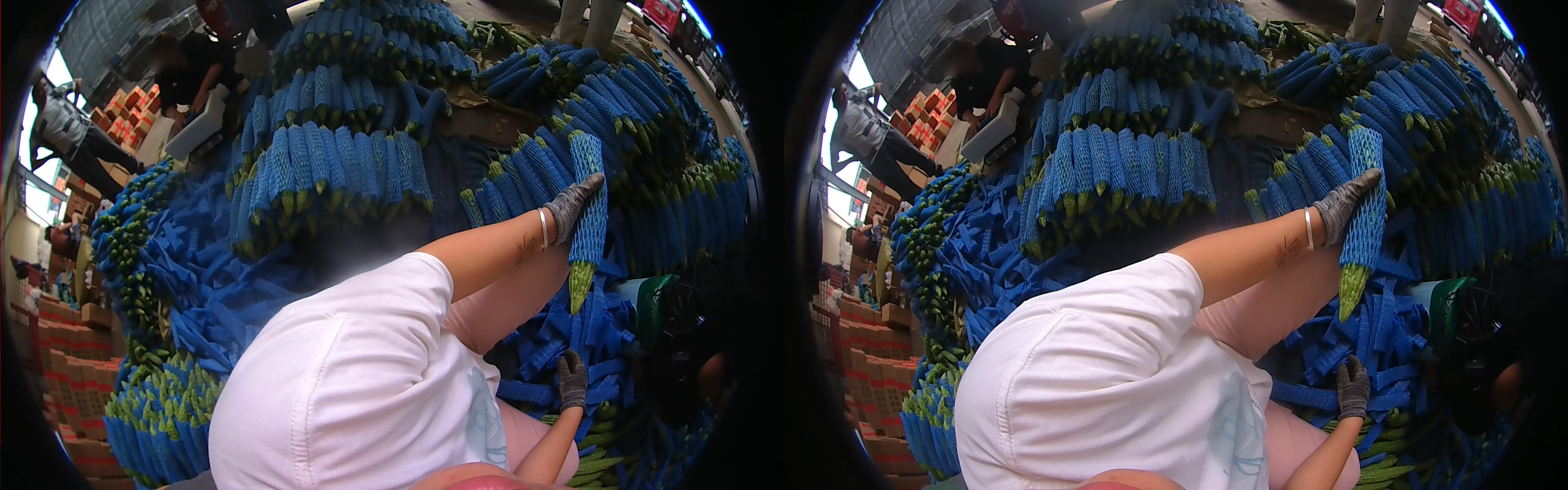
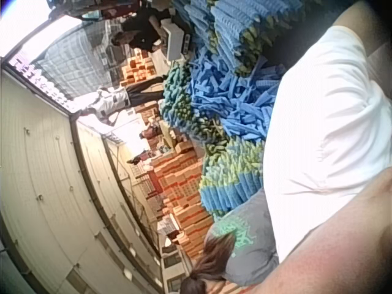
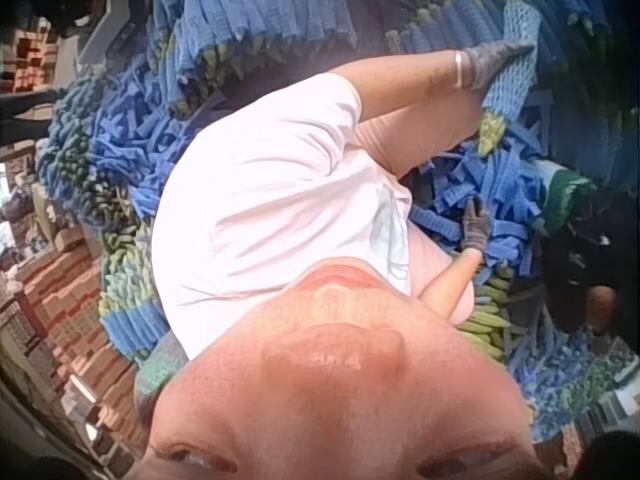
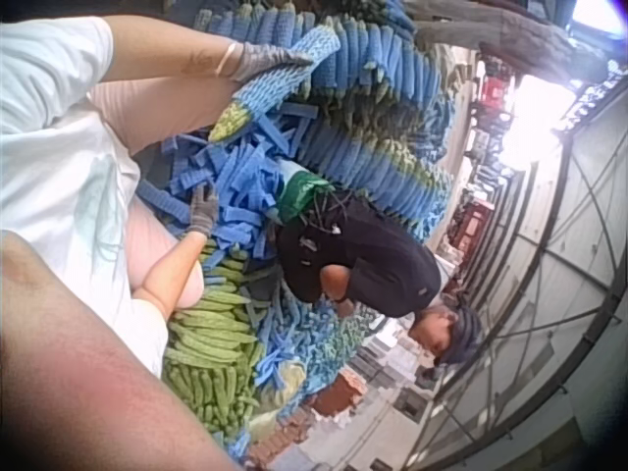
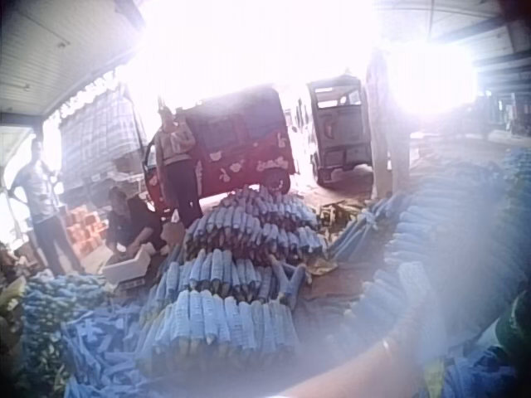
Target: The recorder is placing bitter melons into blue foam protective nets while sitting on the floor.
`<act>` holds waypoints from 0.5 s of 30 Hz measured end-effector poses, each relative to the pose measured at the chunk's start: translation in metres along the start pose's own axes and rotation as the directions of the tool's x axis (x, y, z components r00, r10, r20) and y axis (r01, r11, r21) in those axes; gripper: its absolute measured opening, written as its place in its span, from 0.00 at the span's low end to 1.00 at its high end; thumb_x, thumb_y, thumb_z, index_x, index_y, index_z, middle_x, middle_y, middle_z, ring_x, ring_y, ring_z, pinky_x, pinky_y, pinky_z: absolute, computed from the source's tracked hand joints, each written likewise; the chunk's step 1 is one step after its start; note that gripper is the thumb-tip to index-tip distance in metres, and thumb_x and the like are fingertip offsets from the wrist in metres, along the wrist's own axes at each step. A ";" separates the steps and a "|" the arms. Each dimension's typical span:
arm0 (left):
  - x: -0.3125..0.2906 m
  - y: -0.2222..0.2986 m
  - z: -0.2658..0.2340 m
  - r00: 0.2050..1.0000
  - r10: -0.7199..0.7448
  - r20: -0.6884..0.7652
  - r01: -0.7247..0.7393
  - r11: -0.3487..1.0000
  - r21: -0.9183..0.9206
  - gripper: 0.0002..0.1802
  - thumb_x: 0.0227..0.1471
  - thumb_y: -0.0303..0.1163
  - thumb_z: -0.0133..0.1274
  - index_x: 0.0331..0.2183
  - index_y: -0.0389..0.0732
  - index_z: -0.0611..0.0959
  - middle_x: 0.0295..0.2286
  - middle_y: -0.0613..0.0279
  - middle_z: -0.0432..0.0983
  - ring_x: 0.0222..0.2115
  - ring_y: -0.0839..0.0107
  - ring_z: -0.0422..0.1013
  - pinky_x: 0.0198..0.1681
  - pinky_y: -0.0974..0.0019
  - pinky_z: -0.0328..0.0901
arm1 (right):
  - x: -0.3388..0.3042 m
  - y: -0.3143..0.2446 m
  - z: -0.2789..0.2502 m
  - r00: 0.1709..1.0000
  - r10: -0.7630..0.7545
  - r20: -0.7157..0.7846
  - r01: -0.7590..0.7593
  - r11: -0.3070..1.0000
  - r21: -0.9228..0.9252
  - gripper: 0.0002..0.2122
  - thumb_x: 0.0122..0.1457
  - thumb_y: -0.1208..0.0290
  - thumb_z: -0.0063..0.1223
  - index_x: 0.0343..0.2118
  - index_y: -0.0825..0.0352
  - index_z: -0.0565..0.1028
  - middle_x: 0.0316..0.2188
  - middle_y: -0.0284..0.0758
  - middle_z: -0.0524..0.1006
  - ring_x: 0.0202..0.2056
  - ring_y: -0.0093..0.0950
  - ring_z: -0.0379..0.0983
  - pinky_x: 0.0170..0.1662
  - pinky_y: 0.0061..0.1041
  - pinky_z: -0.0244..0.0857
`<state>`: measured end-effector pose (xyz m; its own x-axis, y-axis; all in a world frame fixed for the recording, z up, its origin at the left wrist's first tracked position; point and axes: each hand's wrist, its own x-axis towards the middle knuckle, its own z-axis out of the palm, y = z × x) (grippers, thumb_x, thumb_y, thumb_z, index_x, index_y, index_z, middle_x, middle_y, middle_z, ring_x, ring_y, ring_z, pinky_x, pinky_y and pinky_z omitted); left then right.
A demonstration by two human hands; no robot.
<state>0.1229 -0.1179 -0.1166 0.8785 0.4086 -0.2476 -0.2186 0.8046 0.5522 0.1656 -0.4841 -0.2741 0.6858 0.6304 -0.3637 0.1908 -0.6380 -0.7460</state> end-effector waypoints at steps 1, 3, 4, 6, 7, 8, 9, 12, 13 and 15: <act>0.001 0.000 -0.002 1.000 0.006 0.012 -0.006 1.000 0.004 0.30 0.39 0.60 0.58 0.30 0.40 0.77 0.23 0.56 0.74 0.21 0.63 0.71 0.27 0.58 0.69 | 0.000 0.000 0.000 1.000 -0.002 0.000 0.002 1.000 -0.003 0.20 0.55 0.70 0.52 0.49 0.73 0.68 0.43 0.43 0.74 0.42 0.30 0.72 0.46 0.27 0.65; 0.002 0.001 -0.002 1.000 0.014 0.024 -0.014 1.000 0.008 0.30 0.39 0.60 0.58 0.30 0.40 0.77 0.23 0.56 0.74 0.21 0.63 0.71 0.27 0.58 0.69 | 0.001 -0.001 0.001 1.000 -0.006 0.001 0.006 1.000 0.001 0.20 0.55 0.69 0.52 0.49 0.73 0.68 0.43 0.43 0.74 0.42 0.30 0.72 0.46 0.27 0.65; 0.002 0.000 -0.002 1.000 0.001 0.018 -0.001 1.000 0.003 0.30 0.39 0.60 0.58 0.30 0.40 0.77 0.23 0.56 0.74 0.21 0.63 0.71 0.27 0.58 0.69 | 0.001 0.000 0.001 1.000 -0.008 0.000 0.008 1.000 0.005 0.20 0.55 0.69 0.52 0.49 0.73 0.68 0.44 0.43 0.74 0.42 0.30 0.72 0.46 0.27 0.65; 0.002 0.000 -0.001 1.000 -0.012 0.013 0.012 1.000 -0.001 0.30 0.39 0.60 0.58 0.30 0.40 0.77 0.23 0.56 0.73 0.21 0.63 0.71 0.27 0.58 0.69 | 0.001 0.001 0.000 1.000 -0.017 -0.002 0.017 1.000 -0.006 0.20 0.55 0.69 0.52 0.49 0.73 0.68 0.44 0.44 0.74 0.42 0.31 0.72 0.46 0.27 0.65; 0.001 0.000 0.000 1.000 -0.010 0.012 0.010 1.000 0.002 0.30 0.39 0.60 0.58 0.30 0.40 0.77 0.23 0.56 0.73 0.21 0.63 0.71 0.27 0.58 0.69 | 0.001 0.001 0.000 1.000 -0.026 -0.003 0.026 1.000 -0.017 0.20 0.55 0.69 0.52 0.49 0.73 0.68 0.44 0.44 0.74 0.43 0.31 0.72 0.46 0.27 0.65; 0.000 0.000 0.000 1.000 -0.008 0.011 0.008 1.000 0.006 0.30 0.39 0.60 0.58 0.30 0.40 0.77 0.23 0.56 0.73 0.21 0.63 0.71 0.27 0.58 0.69 | 0.000 0.002 0.000 1.000 -0.026 -0.004 0.026 1.000 -0.017 0.20 0.55 0.69 0.52 0.49 0.73 0.68 0.44 0.44 0.74 0.43 0.31 0.72 0.46 0.27 0.65; 0.000 0.000 0.001 1.000 -0.009 0.011 0.009 1.000 0.006 0.30 0.39 0.60 0.58 0.30 0.40 0.77 0.23 0.56 0.73 0.21 0.63 0.71 0.27 0.58 0.69 | 0.000 0.002 -0.001 1.000 -0.026 -0.006 0.026 1.000 -0.018 0.20 0.55 0.69 0.52 0.49 0.73 0.68 0.44 0.44 0.74 0.43 0.31 0.72 0.46 0.27 0.65; 0.000 0.000 0.002 1.000 -0.016 0.000 0.016 1.000 -0.001 0.31 0.39 0.60 0.58 0.30 0.40 0.77 0.23 0.56 0.73 0.21 0.63 0.71 0.27 0.58 0.69 | 0.000 0.000 -0.001 1.000 -0.024 -0.004 0.024 0.999 -0.028 0.20 0.55 0.69 0.52 0.49 0.73 0.68 0.44 0.44 0.74 0.43 0.31 0.72 0.46 0.27 0.65; 0.000 0.000 0.001 1.000 -0.016 -0.005 0.016 1.000 0.004 0.31 0.39 0.60 0.58 0.30 0.40 0.77 0.23 0.56 0.73 0.21 0.63 0.71 0.27 0.58 0.69 | 0.000 -0.001 -0.001 1.000 -0.020 0.001 0.020 0.999 -0.037 0.20 0.55 0.69 0.52 0.49 0.73 0.68 0.44 0.44 0.74 0.43 0.31 0.72 0.46 0.27 0.65; 0.002 0.000 0.000 1.000 -0.015 -0.010 0.015 1.000 0.010 0.31 0.39 0.60 0.58 0.30 0.40 0.77 0.23 0.56 0.73 0.21 0.63 0.71 0.27 0.58 0.69 | 0.000 -0.003 -0.001 1.000 -0.017 0.004 0.017 0.999 -0.037 0.20 0.55 0.69 0.52 0.49 0.73 0.68 0.44 0.44 0.74 0.43 0.31 0.72 0.46 0.27 0.65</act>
<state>0.1245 -0.1168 -0.1173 0.8774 0.4009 -0.2634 -0.2014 0.8062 0.5562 0.1659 -0.4827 -0.2715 0.6795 0.6429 -0.3534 0.2283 -0.6431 -0.7309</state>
